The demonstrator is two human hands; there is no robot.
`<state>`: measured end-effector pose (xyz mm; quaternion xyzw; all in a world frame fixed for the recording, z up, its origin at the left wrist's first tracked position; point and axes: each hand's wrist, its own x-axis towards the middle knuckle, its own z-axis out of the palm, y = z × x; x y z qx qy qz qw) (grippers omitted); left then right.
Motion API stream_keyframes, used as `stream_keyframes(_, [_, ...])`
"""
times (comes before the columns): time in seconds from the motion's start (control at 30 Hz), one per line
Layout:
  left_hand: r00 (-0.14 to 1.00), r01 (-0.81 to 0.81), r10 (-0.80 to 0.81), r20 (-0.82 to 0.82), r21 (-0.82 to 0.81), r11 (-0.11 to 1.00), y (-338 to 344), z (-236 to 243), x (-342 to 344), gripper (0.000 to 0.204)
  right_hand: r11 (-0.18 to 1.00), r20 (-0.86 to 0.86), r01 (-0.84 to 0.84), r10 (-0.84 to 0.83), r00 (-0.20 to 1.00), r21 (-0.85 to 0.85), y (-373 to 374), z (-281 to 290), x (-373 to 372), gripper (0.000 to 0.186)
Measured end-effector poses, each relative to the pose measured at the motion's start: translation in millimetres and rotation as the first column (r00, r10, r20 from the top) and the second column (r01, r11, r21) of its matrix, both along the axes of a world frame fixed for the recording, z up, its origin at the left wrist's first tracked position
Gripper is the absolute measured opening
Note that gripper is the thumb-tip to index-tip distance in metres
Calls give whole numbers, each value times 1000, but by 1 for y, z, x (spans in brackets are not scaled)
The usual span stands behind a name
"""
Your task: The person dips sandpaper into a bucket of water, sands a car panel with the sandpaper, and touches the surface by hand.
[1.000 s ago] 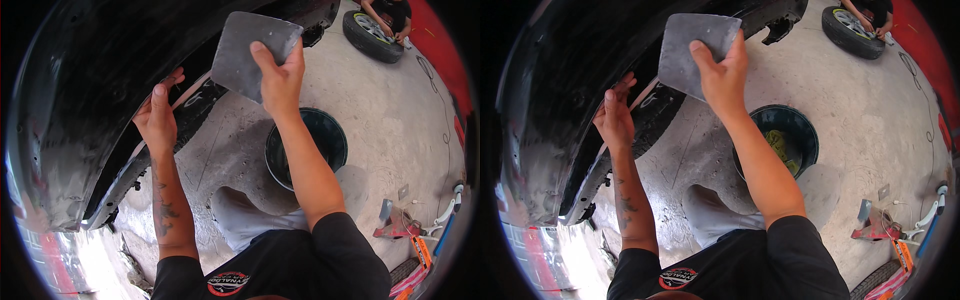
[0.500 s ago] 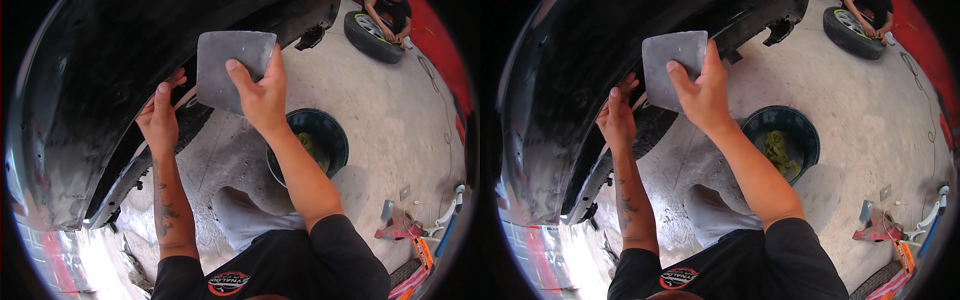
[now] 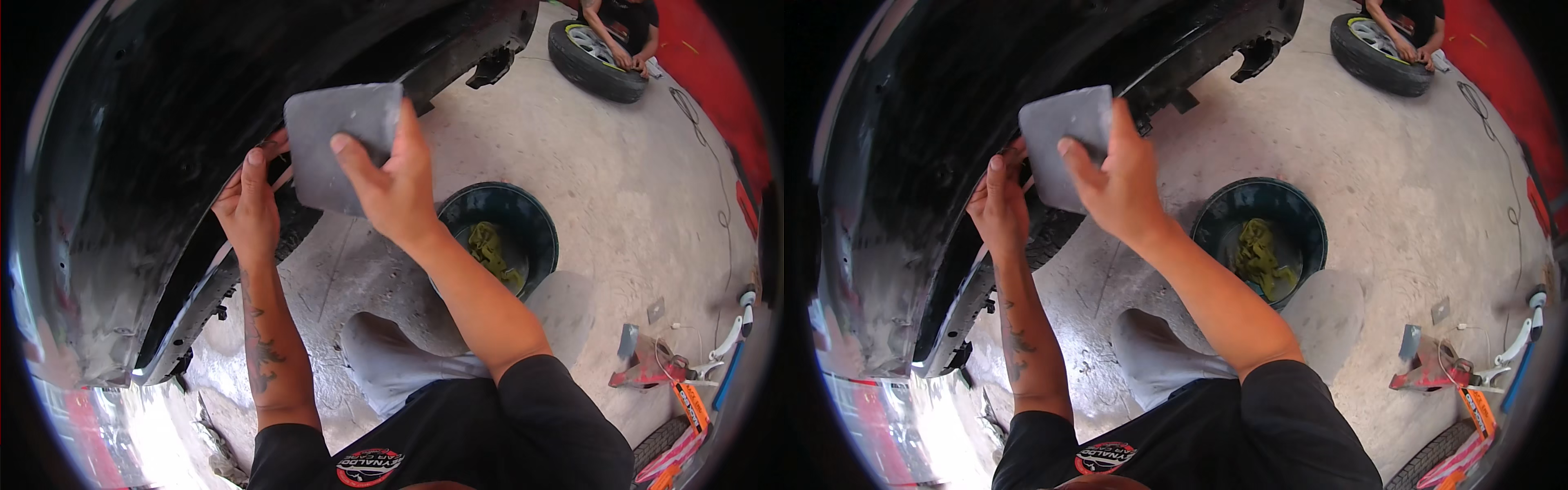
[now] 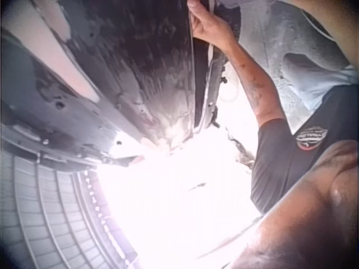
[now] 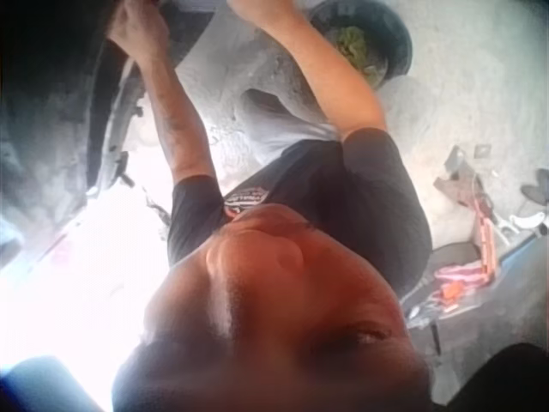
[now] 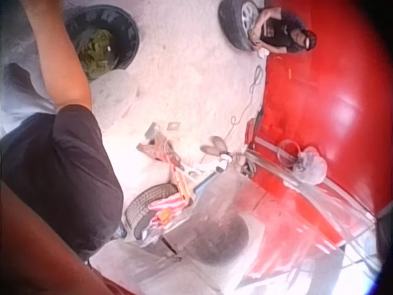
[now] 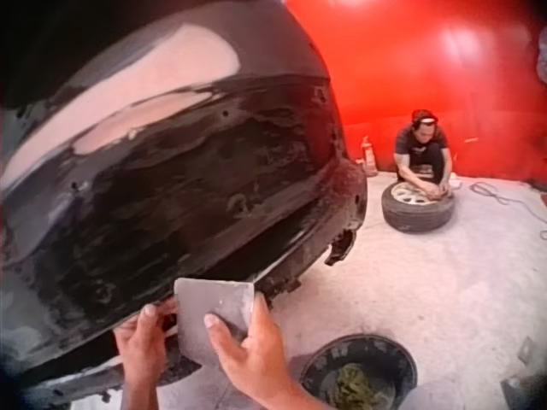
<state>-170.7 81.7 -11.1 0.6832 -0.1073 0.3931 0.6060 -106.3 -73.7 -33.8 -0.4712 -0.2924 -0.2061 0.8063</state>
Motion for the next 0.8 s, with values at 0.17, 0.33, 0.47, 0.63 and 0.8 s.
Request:
stream_keyframes(0.17, [1000,-20,20,6,-9,1000,1,1,-1,24,986,-91,-166,168,982,29,0,3,-5,32])
stream_keyframes(0.33, [998,-35,35,48,4,999,4,0,-1,24,986,-64,-158,155,986,-56,-2,5,-11,32])
stream_keyframes(0.47, [1000,2,-2,25,-5,1000,3,-1,-1,24,983,-58,-158,153,987,-95,0,0,-16,33])
stream_keyframes(0.63, [1000,29,-29,10,14,999,-3,4,-3,24,990,-44,-117,113,993,-77,-1,1,-14,33])
stream_keyframes(0.8, [1000,27,-27,12,0,1000,-8,6,-2,23,998,44,-15,18,999,-61,0,0,-6,33])
